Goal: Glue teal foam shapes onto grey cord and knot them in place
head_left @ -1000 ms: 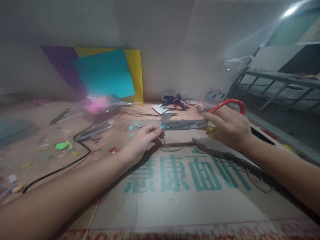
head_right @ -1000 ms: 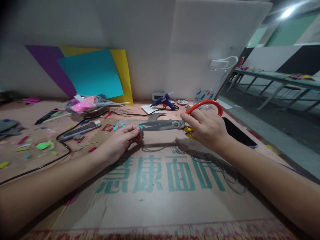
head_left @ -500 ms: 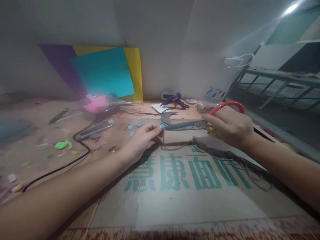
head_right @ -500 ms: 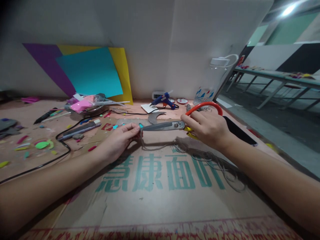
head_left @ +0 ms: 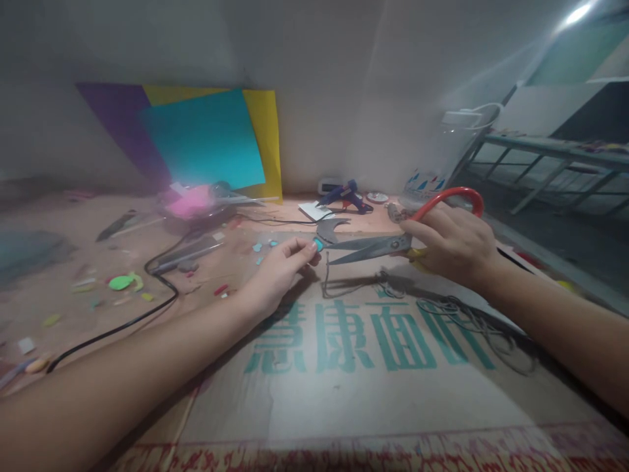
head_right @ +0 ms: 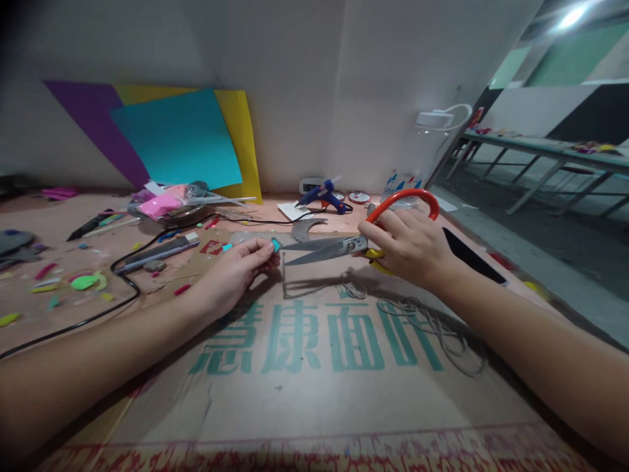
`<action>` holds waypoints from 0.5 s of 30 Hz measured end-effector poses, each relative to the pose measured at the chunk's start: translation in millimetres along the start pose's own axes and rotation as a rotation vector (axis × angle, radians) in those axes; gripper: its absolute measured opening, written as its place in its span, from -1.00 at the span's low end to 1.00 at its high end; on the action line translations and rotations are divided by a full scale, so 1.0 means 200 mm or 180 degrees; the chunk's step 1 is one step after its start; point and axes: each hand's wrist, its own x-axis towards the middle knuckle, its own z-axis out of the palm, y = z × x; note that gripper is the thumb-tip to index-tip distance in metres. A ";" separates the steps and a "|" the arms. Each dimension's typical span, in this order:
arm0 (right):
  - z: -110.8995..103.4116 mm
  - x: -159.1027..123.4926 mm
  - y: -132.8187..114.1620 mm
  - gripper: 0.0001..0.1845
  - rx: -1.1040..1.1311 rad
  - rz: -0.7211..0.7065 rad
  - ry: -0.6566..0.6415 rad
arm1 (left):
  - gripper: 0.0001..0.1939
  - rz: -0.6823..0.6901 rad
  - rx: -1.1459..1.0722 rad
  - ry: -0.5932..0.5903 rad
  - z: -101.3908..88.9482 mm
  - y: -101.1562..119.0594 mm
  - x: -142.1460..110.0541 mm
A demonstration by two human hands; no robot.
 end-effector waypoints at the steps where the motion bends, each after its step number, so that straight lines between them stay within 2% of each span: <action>1: 0.01 -0.01 0.02 -0.73 -0.0060 -0.0005 -0.0002 | -0.73 0.0049 0.0034 0.0086 0.00 0.00 0.00; 3: 0.02 -0.02 0.06 -0.75 -0.0131 0.0046 -0.0064 | -0.74 0.0214 0.0101 0.0259 -0.01 0.00 0.00; 6: 0.03 -0.02 0.11 -0.71 0.0049 0.0225 -0.0414 | -0.74 0.0510 0.0281 0.0385 -0.01 0.00 0.00; 9: 0.01 0.01 0.13 -0.68 0.0613 0.0604 -0.0987 | -0.76 0.0683 0.0525 0.0422 -0.01 0.01 -0.01; 12: -0.04 0.06 0.14 -0.61 0.1404 0.0978 -0.1741 | -0.80 0.0825 0.0776 0.0500 -0.01 0.03 -0.02; 15: -0.10 0.08 0.14 -0.50 0.2082 0.0927 -0.2427 | -0.84 0.1159 0.1128 0.0620 -0.02 0.05 -0.03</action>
